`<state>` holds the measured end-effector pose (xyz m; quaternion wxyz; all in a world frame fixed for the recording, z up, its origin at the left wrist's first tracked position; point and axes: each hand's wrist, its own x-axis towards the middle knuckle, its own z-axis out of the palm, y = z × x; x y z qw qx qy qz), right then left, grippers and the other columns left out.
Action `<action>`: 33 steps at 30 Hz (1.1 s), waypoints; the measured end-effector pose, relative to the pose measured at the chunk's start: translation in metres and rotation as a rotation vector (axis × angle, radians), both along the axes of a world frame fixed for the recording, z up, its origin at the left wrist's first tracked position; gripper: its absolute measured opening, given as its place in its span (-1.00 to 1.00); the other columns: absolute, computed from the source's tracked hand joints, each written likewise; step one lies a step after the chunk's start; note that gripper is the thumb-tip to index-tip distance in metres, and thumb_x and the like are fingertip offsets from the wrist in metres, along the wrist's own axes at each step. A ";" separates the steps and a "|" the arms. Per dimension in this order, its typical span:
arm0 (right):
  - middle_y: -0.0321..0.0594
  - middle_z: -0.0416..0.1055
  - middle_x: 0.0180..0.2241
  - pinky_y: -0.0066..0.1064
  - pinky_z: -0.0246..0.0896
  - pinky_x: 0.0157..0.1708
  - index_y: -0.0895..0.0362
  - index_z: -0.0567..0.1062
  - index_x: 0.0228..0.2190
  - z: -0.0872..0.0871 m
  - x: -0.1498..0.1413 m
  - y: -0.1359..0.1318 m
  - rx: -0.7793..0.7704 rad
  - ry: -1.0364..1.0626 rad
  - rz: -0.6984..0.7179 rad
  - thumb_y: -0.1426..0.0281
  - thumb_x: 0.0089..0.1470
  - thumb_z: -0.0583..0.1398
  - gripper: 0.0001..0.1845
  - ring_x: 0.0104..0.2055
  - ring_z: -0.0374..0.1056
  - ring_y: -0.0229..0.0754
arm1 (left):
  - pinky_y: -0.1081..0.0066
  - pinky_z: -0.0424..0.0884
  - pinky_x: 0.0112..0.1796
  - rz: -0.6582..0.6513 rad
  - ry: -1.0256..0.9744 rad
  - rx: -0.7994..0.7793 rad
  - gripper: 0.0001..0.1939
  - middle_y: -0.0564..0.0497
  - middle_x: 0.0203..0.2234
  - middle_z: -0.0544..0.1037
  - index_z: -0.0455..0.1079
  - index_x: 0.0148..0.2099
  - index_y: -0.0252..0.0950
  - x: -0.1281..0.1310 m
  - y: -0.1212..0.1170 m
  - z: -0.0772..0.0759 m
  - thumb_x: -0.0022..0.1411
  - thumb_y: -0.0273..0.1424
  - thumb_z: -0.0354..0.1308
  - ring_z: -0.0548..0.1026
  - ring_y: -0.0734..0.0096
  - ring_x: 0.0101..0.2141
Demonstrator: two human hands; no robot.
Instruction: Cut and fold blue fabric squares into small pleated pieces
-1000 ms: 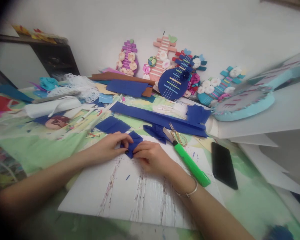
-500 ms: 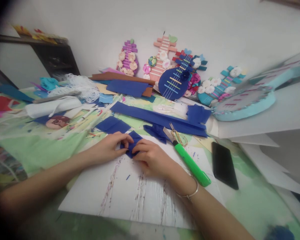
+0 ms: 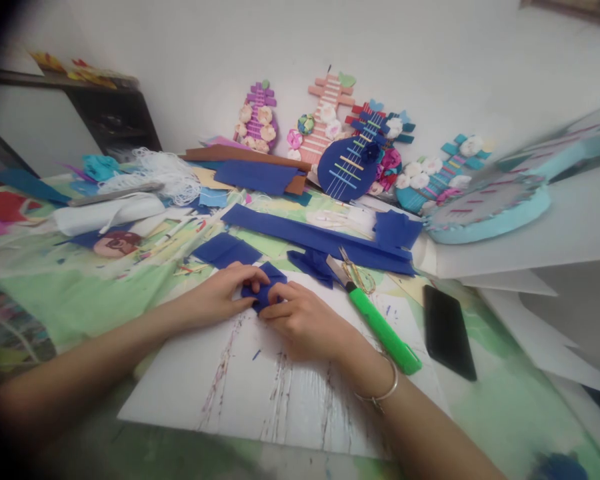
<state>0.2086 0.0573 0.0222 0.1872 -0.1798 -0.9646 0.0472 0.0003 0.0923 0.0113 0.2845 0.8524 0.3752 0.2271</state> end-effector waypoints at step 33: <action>-0.18 0.55 -0.32 -0.30 0.36 -0.19 0.16 0.48 -0.37 -0.005 0.000 -0.001 -0.058 0.090 -0.025 0.68 -0.12 0.05 -0.68 -0.18 0.43 -0.16 | 0.35 0.28 -0.25 -0.001 0.011 -0.048 -0.75 0.08 -0.44 0.49 0.34 -0.11 -0.28 -0.006 0.006 0.003 0.12 -0.53 0.07 0.44 0.35 -0.34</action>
